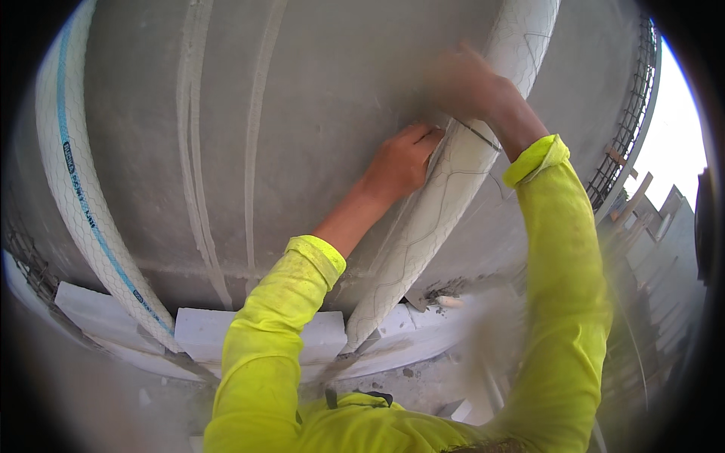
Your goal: The person scoops mortar from a bucket with a trowel and applies it to the junction between a vertical insulated pipe and the ceiling. They then secure a wire mesh around the pipe using wire ties.
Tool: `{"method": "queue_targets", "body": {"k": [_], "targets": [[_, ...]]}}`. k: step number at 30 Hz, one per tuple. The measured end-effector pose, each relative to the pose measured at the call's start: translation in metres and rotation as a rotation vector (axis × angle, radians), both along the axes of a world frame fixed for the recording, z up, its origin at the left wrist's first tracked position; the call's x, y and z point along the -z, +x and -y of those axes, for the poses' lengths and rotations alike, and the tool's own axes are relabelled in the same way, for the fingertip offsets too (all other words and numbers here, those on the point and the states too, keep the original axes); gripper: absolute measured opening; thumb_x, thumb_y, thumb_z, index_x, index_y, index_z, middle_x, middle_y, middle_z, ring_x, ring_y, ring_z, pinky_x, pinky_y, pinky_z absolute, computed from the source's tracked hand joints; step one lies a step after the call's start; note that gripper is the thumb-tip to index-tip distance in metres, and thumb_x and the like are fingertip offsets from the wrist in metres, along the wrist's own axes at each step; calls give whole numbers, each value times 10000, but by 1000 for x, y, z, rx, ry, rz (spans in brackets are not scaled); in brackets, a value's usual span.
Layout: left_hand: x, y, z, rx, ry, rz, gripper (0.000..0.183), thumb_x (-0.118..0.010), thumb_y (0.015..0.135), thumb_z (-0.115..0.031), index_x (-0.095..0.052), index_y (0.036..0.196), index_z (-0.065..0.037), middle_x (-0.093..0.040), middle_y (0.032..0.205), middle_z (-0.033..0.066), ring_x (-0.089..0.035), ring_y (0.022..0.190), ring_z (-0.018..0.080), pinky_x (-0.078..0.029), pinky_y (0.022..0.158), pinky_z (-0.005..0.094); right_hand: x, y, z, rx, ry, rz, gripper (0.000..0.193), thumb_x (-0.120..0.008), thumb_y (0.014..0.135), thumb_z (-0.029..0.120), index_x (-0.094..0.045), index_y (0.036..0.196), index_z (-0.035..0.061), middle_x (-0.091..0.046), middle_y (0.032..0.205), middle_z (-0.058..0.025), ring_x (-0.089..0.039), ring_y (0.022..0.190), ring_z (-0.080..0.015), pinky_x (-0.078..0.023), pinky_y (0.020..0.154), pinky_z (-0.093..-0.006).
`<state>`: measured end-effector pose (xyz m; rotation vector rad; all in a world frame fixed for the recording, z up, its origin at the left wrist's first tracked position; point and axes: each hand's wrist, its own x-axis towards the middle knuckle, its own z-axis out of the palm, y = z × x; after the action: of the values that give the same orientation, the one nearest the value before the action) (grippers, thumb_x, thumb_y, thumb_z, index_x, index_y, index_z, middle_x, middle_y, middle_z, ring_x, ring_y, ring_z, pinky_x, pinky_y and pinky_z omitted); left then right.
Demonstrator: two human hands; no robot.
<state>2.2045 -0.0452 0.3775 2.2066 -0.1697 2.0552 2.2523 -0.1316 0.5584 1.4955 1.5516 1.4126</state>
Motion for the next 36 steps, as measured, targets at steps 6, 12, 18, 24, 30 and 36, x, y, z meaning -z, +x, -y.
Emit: {"method": "queue_targets", "body": {"k": [6,12,18,24,30,36], "targets": [[-19,-20,7,464,-726,-109,251,-601,897,-159,-714,1057,-1,-729,892,79,-685,741,140,-517,684,298,-23,-15,-3,83,-97,-43,119,-601,870,134,-716,861,101,-707,947,-70,-666,965,-245,-483,914,-360],[-52,0,27,857,-1060,-19,261,-640,877,-260,-712,957,-22,-730,916,81,-688,775,170,-512,691,309,-34,-19,-7,-103,-82,8,176,-655,842,201,-725,791,48,-699,808,-84,-693,865,-251,-512,861,-341],[-57,12,24,1020,-1103,152,210,-660,827,-215,-669,891,-15,-711,864,82,-675,796,172,-511,698,321,-34,-23,-6,-77,-149,-48,117,-675,763,163,-704,705,65,-655,715,-77,-667,764,-242,-488,835,-337],[-54,20,28,1052,-1117,299,185,-616,806,-87,-571,643,-12,-672,672,113,-536,531,113,-451,526,271,-18,-8,4,-262,-140,33,94,-668,736,141,-679,655,94,-644,697,-69,-645,724,-228,-444,798,-321],[-56,26,33,1091,-1115,388,190,-606,802,-55,-576,621,-6,-658,637,91,-528,526,88,-434,502,251,-30,-12,2,-275,-110,3,107,-680,740,148,-659,651,92,-628,676,-74,-633,694,-232,-442,780,-322],[-50,24,23,1008,-1056,325,192,-609,846,-73,-610,672,7,-676,681,83,-587,576,95,-443,536,243,-12,-12,7,-267,-116,-49,109,-684,735,126,-643,650,72,-620,669,-86,-633,676,-245,-444,785,-328]]}}
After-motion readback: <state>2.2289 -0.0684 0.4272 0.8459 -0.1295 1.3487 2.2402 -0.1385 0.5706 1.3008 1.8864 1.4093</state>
